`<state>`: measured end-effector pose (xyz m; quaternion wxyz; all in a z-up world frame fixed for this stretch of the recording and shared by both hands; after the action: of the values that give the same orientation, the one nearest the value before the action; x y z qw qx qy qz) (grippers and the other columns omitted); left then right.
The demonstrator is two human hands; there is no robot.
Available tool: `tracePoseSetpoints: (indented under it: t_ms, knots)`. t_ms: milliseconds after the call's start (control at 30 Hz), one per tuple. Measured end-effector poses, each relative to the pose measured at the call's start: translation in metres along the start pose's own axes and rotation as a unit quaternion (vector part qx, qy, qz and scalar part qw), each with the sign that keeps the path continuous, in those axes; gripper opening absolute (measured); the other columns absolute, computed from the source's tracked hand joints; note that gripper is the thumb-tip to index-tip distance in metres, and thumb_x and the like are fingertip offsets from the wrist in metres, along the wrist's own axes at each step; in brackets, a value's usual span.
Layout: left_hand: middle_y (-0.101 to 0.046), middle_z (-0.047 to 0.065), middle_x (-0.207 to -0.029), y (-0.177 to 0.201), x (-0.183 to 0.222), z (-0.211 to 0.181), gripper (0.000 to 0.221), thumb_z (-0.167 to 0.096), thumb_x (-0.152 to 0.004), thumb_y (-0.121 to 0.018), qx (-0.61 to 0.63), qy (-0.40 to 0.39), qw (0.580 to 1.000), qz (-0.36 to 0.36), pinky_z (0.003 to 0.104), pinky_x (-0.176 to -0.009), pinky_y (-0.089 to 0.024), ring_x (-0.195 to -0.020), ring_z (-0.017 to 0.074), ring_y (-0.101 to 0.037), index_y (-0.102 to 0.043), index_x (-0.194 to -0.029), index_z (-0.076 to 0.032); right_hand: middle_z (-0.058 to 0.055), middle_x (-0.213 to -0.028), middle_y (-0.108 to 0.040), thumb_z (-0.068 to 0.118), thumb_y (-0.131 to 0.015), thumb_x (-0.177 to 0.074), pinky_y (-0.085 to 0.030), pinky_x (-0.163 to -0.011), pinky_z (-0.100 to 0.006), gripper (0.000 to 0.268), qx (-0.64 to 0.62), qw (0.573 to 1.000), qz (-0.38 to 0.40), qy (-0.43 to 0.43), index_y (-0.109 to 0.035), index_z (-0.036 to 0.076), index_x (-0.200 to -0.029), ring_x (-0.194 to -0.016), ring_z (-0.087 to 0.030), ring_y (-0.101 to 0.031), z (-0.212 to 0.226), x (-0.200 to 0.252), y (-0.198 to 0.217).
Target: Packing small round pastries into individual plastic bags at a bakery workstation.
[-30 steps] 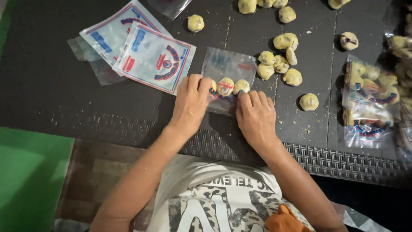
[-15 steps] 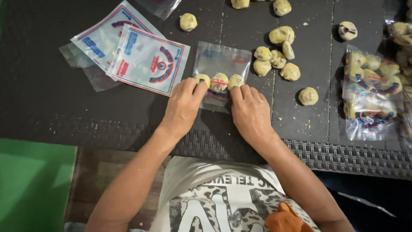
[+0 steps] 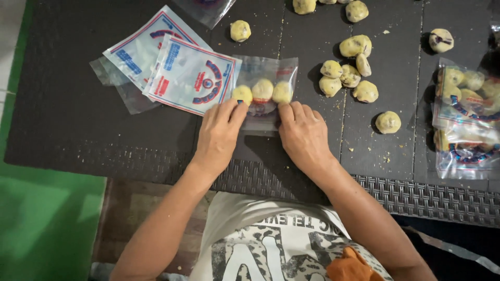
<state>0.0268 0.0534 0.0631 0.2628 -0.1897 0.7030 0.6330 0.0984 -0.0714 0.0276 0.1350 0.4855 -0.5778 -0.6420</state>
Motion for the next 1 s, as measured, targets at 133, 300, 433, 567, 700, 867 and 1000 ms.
tracePoseSetpoints:
  t_ms: [133,300,433,567,700,867,1000]
  knots:
    - [-0.055,0.008,-0.103,0.014,-0.010,-0.003,0.013,-0.007,-0.097,-0.060,-0.055,0.032,0.998,-0.006,0.033,-0.064,-0.038,-0.078,0.0218,-0.048,-0.059,-0.110,-0.007,-0.004,-0.081,-0.054,0.024,-0.064,-0.073,-0.049,-0.066,-0.034,0.041,0.004,1.000,0.004,-0.013,-0.059,0.010,-0.111,-0.077,-0.023,-0.063,0.002,-0.001,0.001]
    - [-0.056,0.008,-0.130,-0.003,-0.005,0.006,0.065,-0.013,-0.067,-0.079,-0.107,0.082,0.989,0.055,0.037,-0.072,-0.037,-0.092,0.0253,-0.046,-0.055,-0.128,-0.007,-0.003,-0.070,-0.066,0.028,-0.067,-0.070,-0.051,-0.065,-0.038,0.060,-0.010,0.994,0.079,-0.070,-0.052,0.010,-0.125,-0.069,-0.024,-0.071,-0.002,-0.007,-0.007]
    - [-0.053,0.008,-0.124,0.001,-0.007,0.005,0.069,-0.010,-0.069,-0.078,-0.141,0.093,0.984,0.057,0.036,-0.071,-0.034,-0.090,0.0236,-0.043,-0.052,-0.133,-0.008,-0.003,-0.066,-0.070,0.034,-0.067,-0.072,-0.051,-0.062,-0.040,0.071,-0.007,0.984,0.141,-0.110,-0.045,0.013,-0.136,-0.063,-0.025,-0.072,-0.006,-0.011,-0.008]
    - [-0.050,0.009,-0.116,-0.003,0.002,0.002,0.060,-0.005,-0.072,-0.073,-0.060,0.061,0.994,0.062,0.038,-0.077,-0.035,-0.097,0.0257,-0.045,-0.054,-0.129,-0.010,-0.004,-0.068,-0.071,0.031,-0.067,-0.072,-0.051,-0.060,-0.038,0.076,-0.007,0.984,0.146,-0.104,-0.042,0.015,-0.142,-0.063,-0.026,-0.072,-0.009,-0.005,-0.011]
    - [-0.049,0.012,-0.125,0.002,-0.003,0.000,0.060,-0.009,-0.075,-0.070,-0.062,0.071,0.993,0.075,0.040,-0.083,-0.035,-0.107,0.0268,-0.046,-0.051,-0.132,-0.007,-0.003,-0.069,-0.070,0.030,-0.062,-0.078,-0.053,-0.058,-0.037,0.070,0.017,0.979,0.176,-0.102,-0.042,0.015,-0.143,-0.063,-0.024,-0.072,-0.007,-0.014,-0.004]
    - [-0.050,0.013,-0.129,0.002,0.000,0.003,0.059,-0.008,-0.080,-0.061,-0.051,0.073,0.994,0.069,0.041,-0.080,-0.037,-0.106,0.0281,-0.049,-0.049,-0.138,-0.005,-0.004,-0.076,-0.058,0.025,-0.060,-0.078,-0.043,-0.061,-0.040,0.050,0.053,0.998,0.009,-0.020,-0.057,0.015,-0.128,-0.071,-0.028,-0.060,0.011,-0.038,0.018]
    - [-0.052,0.013,-0.121,-0.004,0.007,0.005,0.046,-0.006,-0.081,-0.054,0.000,0.070,0.996,0.060,0.041,-0.077,-0.038,-0.101,0.0293,-0.049,-0.056,-0.127,-0.004,-0.015,-0.104,-0.052,0.018,-0.066,-0.084,-0.039,-0.080,-0.052,0.033,0.027,0.993,-0.098,0.060,-0.063,0.013,-0.116,-0.099,-0.042,-0.049,0.042,-0.075,0.033]
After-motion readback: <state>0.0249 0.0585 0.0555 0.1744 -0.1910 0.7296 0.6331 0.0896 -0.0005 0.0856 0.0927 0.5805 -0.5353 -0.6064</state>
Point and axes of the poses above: each hand's wrist, its own x-axis away from the middle knuckle, its own y-axis out of the back of the hand, z = x × y, the point moved 8 cm from there along -x, towards the middle knuckle
